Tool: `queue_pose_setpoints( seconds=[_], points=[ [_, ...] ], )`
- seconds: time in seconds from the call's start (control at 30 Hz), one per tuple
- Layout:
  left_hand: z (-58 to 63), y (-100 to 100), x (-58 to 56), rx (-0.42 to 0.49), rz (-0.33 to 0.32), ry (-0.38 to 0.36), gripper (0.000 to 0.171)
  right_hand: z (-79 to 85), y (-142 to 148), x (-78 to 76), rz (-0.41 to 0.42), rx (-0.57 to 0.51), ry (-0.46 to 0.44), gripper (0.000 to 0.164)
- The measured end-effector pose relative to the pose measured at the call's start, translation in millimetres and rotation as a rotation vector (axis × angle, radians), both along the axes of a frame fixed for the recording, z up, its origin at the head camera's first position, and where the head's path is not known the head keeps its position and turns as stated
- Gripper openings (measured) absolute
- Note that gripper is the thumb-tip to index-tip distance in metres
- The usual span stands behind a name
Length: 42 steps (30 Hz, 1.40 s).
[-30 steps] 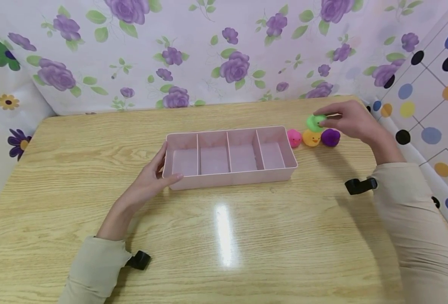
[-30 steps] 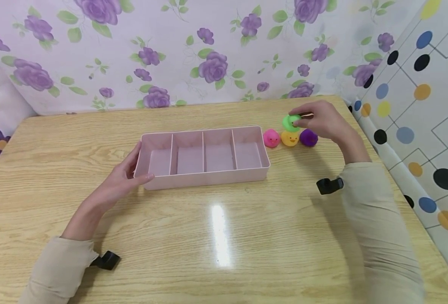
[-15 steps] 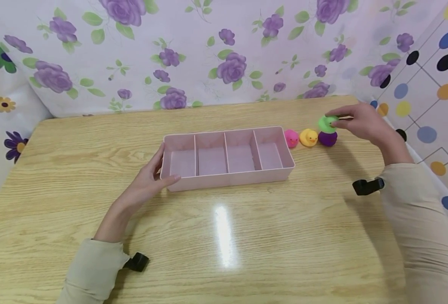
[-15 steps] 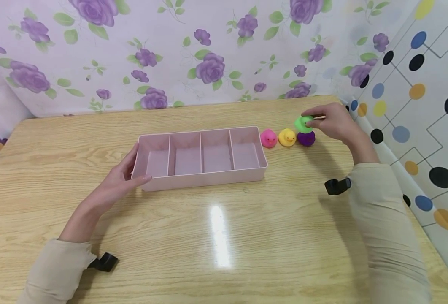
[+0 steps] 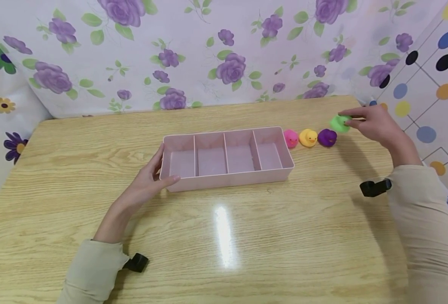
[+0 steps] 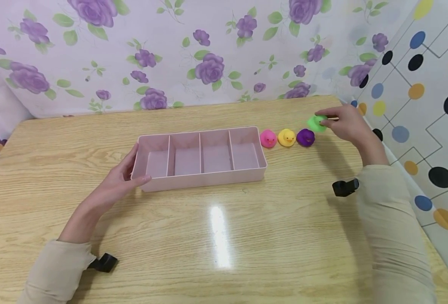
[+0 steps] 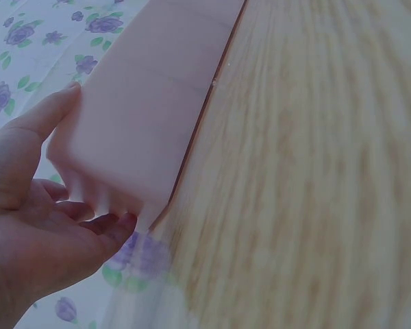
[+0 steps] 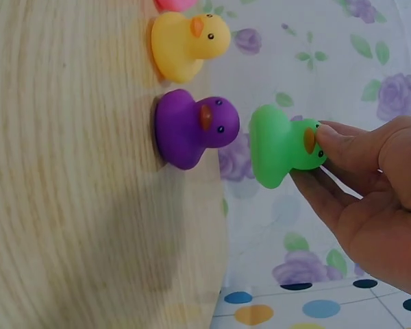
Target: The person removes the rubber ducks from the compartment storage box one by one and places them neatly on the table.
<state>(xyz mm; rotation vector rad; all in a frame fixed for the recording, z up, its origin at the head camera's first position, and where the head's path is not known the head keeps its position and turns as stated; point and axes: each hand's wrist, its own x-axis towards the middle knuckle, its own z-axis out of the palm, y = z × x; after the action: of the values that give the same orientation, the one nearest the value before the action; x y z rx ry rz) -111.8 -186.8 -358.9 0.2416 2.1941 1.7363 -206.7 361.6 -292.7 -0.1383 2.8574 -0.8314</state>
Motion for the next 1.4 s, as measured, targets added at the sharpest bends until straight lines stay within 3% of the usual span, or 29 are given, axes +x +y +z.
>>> queue_pose_setpoints(
  seconds=[0.43, 0.97, 1.4],
  points=[
    [1.7, 0.3, 0.7, -0.002, -0.007, 0.011, 0.096, -19.2, 20.4, 2.0, -0.015, 0.027, 0.04, 0.039],
    [1.7, 0.1, 1.8, -0.01, -0.01, 0.024, 0.096, -43.9, 34.9, 3.4, -0.054, -0.02, -0.03, 0.039],
    [2.2, -0.9, 2.4, -0.001, -0.013, 0.005, 0.096, -48.6, 35.1, 3.4, -0.064, -0.05, -0.032, 0.039]
  ],
)
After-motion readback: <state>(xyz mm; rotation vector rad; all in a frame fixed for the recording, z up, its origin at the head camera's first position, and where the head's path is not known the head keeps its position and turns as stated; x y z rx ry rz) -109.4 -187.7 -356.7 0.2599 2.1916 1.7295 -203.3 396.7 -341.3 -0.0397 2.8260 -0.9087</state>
